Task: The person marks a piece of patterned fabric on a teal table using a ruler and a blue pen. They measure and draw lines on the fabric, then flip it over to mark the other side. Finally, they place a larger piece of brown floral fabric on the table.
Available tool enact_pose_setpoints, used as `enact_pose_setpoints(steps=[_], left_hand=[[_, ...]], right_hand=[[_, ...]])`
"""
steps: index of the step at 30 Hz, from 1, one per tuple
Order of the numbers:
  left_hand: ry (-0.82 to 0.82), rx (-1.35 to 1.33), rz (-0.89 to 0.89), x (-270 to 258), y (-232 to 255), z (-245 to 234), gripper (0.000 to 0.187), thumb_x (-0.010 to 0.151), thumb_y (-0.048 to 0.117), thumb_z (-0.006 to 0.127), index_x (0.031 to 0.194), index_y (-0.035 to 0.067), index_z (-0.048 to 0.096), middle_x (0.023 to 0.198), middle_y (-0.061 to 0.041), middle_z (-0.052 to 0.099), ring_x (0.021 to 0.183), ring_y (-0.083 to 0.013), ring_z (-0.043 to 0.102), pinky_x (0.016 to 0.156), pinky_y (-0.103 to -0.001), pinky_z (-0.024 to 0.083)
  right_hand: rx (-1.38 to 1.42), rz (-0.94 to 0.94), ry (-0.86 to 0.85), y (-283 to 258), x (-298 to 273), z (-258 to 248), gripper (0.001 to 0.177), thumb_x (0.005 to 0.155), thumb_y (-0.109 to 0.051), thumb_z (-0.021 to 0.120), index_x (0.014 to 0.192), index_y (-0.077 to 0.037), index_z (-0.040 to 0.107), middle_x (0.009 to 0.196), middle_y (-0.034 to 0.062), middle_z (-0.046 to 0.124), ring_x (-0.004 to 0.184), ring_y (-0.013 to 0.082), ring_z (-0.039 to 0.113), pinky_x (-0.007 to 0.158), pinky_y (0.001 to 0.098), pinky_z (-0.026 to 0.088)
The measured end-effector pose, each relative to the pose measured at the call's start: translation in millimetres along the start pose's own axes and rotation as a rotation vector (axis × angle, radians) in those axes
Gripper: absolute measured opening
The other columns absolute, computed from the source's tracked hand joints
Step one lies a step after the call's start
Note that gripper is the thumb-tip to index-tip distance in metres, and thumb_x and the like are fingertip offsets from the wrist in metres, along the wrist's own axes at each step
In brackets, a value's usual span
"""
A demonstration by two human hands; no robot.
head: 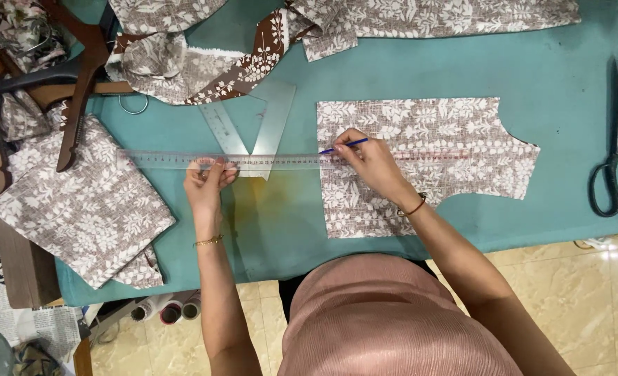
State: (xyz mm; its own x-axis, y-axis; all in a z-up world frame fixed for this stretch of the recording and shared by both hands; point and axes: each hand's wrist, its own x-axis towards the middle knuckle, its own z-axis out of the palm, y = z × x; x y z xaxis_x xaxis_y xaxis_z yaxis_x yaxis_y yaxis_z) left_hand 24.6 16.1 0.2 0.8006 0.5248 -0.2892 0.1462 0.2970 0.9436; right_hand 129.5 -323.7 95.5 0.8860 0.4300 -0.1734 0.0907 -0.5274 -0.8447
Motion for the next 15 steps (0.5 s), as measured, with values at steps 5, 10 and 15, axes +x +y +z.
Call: enact_pose_setpoints(steps=[5,10,15], left_hand=[[-0.012,-0.004,0.009,1.9,-3.7,-0.7,0.013,0.100,0.009,0.069,0.106,0.002,0.059,0.088,-0.013,0.075,0.075,-0.0173,0.074,0.070,-0.029,0.063],[-0.002,0.000,0.024,-0.2,-1.3,0.0,0.014,0.100,0.009,0.070,0.107,0.003,0.059,0.087,-0.011,0.073,0.076,-0.0172,0.074,0.070,-0.030,0.063],[-0.004,-0.006,0.027,1.0,-5.0,-0.8,0.015,0.100,0.009,0.071,0.106,0.003,0.058,0.086,-0.009,0.072,0.076,-0.0175,0.074,0.071,-0.031,0.064]], right_hand=[[-0.058,-0.044,-0.004,-3.6,-5.8,-5.9,0.015,0.104,-0.020,0.060,0.104,-0.007,0.068,0.074,0.0039,0.072,0.050,0.0122,0.052,0.046,0.0339,0.036],[-0.249,-0.062,0.021,-0.4,-13.5,-27.4,0.015,0.104,-0.020,0.062,0.102,-0.007,0.067,0.061,0.0081,0.064,0.047,0.0177,0.054,0.049,0.0356,0.038],[-0.193,-0.102,-0.056,-6.9,-10.4,-19.7,0.016,0.104,-0.021,0.059,0.101,-0.008,0.067,0.065,0.0059,0.068,0.047,0.0221,0.059,0.049,0.0395,0.043]])
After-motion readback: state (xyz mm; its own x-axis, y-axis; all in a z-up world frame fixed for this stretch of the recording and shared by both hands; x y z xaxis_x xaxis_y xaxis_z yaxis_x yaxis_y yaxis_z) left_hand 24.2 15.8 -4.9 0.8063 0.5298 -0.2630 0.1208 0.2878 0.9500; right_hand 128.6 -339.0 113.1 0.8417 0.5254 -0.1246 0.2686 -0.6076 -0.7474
